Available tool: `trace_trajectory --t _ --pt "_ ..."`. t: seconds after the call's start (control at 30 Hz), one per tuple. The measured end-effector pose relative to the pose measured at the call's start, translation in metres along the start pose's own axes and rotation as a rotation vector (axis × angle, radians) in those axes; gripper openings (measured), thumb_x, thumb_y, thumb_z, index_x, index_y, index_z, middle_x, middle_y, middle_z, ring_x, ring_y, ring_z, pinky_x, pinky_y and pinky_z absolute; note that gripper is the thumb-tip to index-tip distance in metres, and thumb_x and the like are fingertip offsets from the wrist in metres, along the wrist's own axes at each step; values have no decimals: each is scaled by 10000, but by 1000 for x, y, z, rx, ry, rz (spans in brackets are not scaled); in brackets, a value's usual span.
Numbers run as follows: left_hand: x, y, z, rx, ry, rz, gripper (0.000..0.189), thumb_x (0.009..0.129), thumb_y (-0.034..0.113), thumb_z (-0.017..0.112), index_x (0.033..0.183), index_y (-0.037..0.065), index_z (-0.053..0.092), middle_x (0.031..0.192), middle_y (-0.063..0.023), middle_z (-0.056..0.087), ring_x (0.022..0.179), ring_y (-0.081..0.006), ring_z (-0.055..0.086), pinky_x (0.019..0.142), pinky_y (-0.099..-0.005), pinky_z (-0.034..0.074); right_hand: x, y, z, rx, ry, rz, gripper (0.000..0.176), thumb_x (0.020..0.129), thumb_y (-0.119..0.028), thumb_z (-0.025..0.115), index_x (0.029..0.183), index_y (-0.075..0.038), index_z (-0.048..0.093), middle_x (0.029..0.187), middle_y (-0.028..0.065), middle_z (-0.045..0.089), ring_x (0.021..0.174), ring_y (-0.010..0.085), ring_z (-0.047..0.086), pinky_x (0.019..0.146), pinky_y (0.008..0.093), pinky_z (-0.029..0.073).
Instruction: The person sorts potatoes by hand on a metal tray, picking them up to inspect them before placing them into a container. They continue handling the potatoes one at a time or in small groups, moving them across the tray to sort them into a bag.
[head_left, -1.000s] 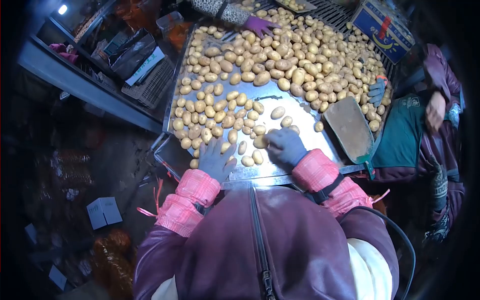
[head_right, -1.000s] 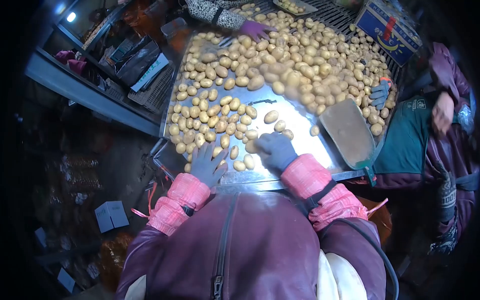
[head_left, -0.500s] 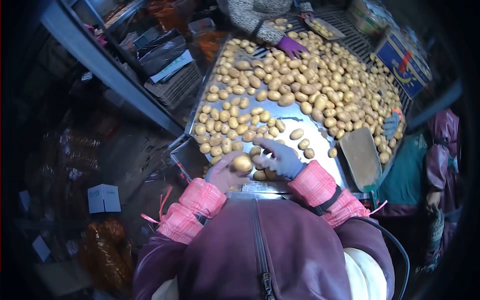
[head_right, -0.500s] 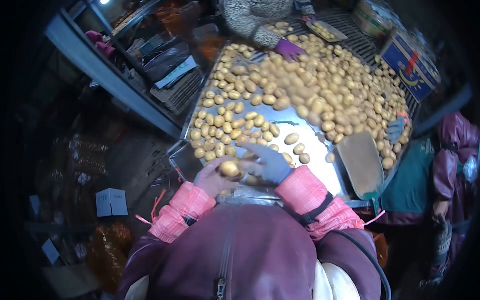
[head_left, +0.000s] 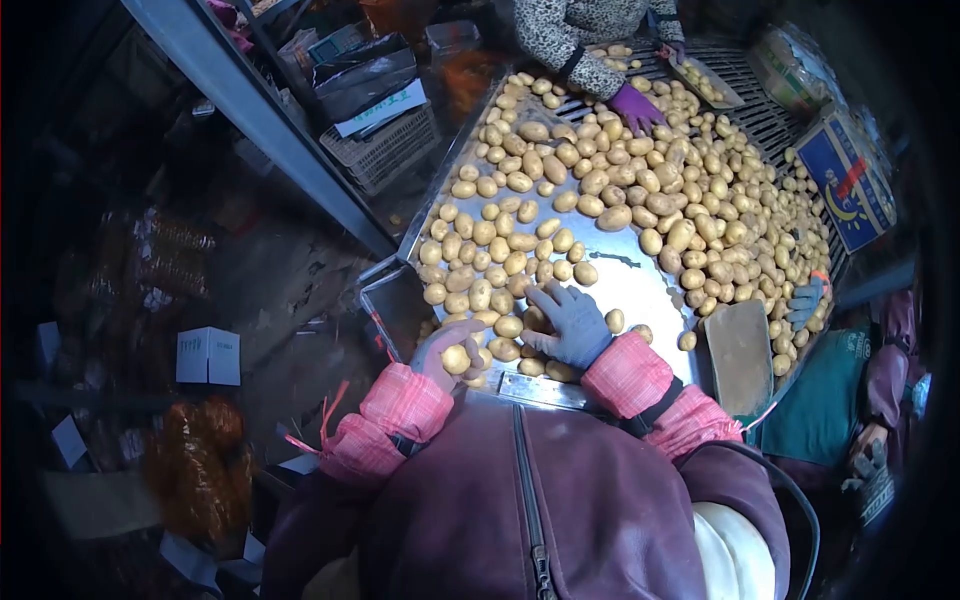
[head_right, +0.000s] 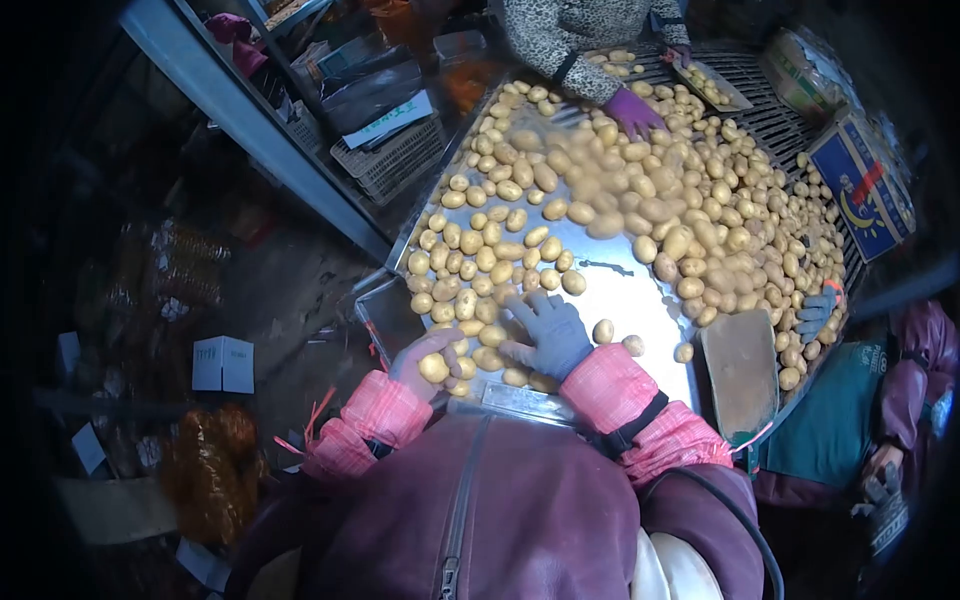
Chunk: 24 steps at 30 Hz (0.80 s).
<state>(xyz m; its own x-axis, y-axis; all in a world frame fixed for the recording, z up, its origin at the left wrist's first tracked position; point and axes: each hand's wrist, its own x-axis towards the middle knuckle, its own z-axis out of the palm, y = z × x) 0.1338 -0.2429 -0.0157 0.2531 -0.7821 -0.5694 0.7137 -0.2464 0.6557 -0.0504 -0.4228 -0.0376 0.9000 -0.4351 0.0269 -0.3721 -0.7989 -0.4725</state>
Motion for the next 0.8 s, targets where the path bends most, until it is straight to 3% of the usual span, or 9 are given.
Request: trace_trajectory --t 0.07,0.2,0.23,0.33,0.47,0.6,0.63,0.73,0.8 --pt "-3 0 -3 2 16 4 331 956 264 534 1175 29 612 726 -44 571 642 -167 577 580 -288 489 11 -4 -14 -111 92 -162 819 735 -590 714 1396 -167 480 1363 255 441 1223 426 475 989 530 405" --pt "-2 -2 -11 45 20 24 342 981 257 483 1179 19 629 760 -38 586 705 -163 596 621 -297 502 29 2 22 -274 -55 -266 958 712 -704 665 1486 -214 384 1451 285 361 1331 501 358 1057 617 306" --pt "-3 -4 -13 50 16 32 339 984 248 474 1174 16 633 763 -41 588 708 -161 595 625 -299 504 38 1 29 -239 -53 -290 970 721 -738 631 1508 -248 344 1472 291 335 1344 581 289 1044 658 300" --pt "5 -16 -25 227 -97 224 338 995 230 450 1162 5 638 751 -52 582 710 -157 582 629 -295 503 63 -10 43 -197 -70 -314 955 726 -736 625 1505 -259 349 1473 300 328 1314 640 270 1017 665 336" --pt "2 -10 -18 207 -60 151 329 987 219 479 1181 -14 605 718 -41 561 625 -143 544 593 -276 471 77 -21 70 -285 90 -276 828 781 -565 671 1488 -243 384 1438 294 361 1270 687 273 975 658 380" --pt "4 -11 -22 204 -50 155 266 975 137 505 1174 -9 604 748 -38 568 643 -137 550 634 -276 481 98 -25 35 24 19 -311 545 853 -391 618 1338 -166 514 1216 155 532 1125 380 540 802 513 466" --pt "5 -14 -26 320 -68 257 258 967 108 513 1181 -9 599 756 -39 569 645 -137 552 648 -277 485 111 -23 28 -69 236 -382 407 870 -343 594 1221 -141 550 1077 93 548 967 288 574 741 468 454" --pt "12 -20 -34 953 -120 753 284 932 7 546 1214 -9 576 781 -43 571 651 -136 557 690 -286 496 156 1 15 -170 324 -307 386 859 -283 575 1208 -119 557 1079 96 565 1045 303 547 849 471 420" --pt "13 -24 -41 682 -132 454 337 898 -26 584 1234 -9 559 799 -54 588 701 -150 577 725 -301 502 175 26 45 -337 456 -326 439 819 -269 599 1226 -107 573 1103 131 583 1069 325 544 858 500 417"
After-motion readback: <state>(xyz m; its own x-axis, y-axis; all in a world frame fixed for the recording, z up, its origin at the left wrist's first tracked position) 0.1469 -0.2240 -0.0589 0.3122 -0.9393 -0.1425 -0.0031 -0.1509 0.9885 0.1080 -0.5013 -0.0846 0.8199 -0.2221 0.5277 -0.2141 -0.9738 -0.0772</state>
